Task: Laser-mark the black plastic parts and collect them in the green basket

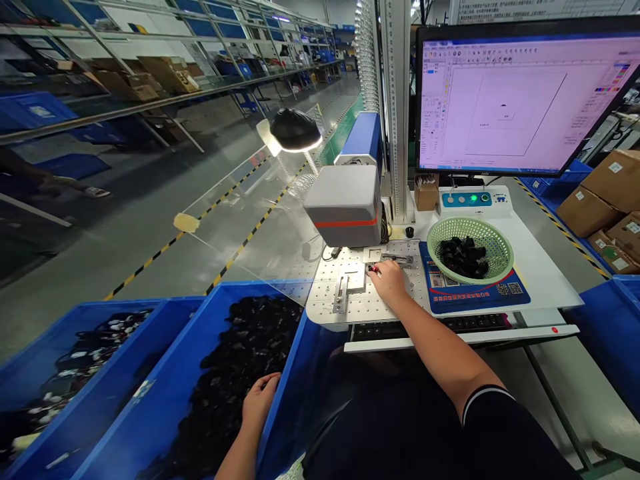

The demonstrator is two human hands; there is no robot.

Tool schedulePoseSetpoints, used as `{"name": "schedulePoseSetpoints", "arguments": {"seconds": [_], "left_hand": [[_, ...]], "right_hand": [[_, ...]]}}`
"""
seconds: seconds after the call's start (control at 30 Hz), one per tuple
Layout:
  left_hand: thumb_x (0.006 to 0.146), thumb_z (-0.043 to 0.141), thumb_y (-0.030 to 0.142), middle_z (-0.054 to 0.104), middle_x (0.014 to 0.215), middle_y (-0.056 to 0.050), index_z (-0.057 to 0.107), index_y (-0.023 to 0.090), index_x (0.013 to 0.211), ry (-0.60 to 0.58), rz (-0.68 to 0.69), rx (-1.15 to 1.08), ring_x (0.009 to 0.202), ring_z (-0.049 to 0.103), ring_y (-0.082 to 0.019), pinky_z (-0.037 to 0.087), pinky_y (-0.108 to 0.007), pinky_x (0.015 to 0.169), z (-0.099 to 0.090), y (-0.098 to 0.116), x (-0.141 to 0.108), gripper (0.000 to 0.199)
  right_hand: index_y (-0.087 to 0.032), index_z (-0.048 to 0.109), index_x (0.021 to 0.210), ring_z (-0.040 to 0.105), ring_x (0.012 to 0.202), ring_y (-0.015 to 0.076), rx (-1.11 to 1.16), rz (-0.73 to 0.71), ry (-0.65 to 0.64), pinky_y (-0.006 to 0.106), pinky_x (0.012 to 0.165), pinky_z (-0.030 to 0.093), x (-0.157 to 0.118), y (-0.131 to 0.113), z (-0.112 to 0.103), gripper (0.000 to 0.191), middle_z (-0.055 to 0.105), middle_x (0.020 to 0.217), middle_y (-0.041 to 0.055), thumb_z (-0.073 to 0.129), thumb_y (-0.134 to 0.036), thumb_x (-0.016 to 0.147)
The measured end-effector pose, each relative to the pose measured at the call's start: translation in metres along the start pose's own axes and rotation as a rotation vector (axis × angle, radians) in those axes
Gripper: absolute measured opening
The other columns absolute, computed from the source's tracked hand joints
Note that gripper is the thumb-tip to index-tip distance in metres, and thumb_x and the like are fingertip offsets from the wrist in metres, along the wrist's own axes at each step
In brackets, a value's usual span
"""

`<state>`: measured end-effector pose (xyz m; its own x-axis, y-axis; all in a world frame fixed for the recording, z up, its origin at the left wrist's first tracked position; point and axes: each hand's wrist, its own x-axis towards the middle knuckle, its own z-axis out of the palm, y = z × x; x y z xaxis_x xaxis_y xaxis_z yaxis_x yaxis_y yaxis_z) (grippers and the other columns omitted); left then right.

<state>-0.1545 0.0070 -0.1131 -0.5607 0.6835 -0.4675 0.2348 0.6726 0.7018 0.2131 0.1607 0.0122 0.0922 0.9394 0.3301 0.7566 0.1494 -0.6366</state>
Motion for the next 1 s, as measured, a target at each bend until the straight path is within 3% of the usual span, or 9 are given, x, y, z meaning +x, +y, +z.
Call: {"name": "schedulePoseSetpoints", "arguments": {"seconds": [0.43,0.67,0.8,1.0], "left_hand": [[0.067,0.062,0.027,0.067,0.069,-0.004,0.065,0.020,0.070,0.036,-0.030,-0.043,0.070,0.062,-0.024,0.048,-0.036,0.072,0.000,0.002,0.001,0.008],[0.065,0.066,0.027,0.066,0.068,-0.003,0.066,0.019,0.070,0.054,-0.066,-0.173,0.073,0.063,-0.026,0.049,-0.040,0.080,0.000,0.002,0.000,0.009],[0.068,0.065,0.023,0.067,0.069,-0.002,0.064,0.019,0.083,0.069,-0.153,-0.371,0.075,0.065,-0.024,0.052,-0.040,0.079,0.005,0.002,-0.003,0.016],[0.071,0.060,0.016,0.069,0.071,-0.002,0.063,0.019,0.094,0.010,-0.273,-0.651,0.068,0.068,-0.022,0.057,-0.040,0.070,0.010,0.002,-0.007,0.023]], "right_hand": [[-0.021,0.073,0.093,0.055,0.094,0.0221,-0.009,0.008,-0.017,0.032,0.082,0.044,-0.001,0.000,-0.001,0.011,0.066,0.094,0.0058,0.067,-0.027,0.085],[-0.020,0.071,0.099,0.057,0.097,0.0235,0.023,0.049,-0.026,0.034,0.083,0.046,-0.004,-0.004,-0.006,0.018,0.066,0.096,0.0068,0.067,-0.029,0.084],[-0.020,0.069,0.103,0.059,0.092,0.0222,0.051,0.021,-0.011,0.036,0.084,0.048,-0.032,-0.001,-0.020,0.020,0.067,0.098,0.0066,0.064,-0.028,0.085],[-0.023,0.067,0.104,0.063,0.088,0.0219,0.145,-0.117,0.028,0.038,0.083,0.052,-0.118,0.006,-0.061,0.018,0.069,0.097,0.0070,0.056,-0.029,0.091]]}}
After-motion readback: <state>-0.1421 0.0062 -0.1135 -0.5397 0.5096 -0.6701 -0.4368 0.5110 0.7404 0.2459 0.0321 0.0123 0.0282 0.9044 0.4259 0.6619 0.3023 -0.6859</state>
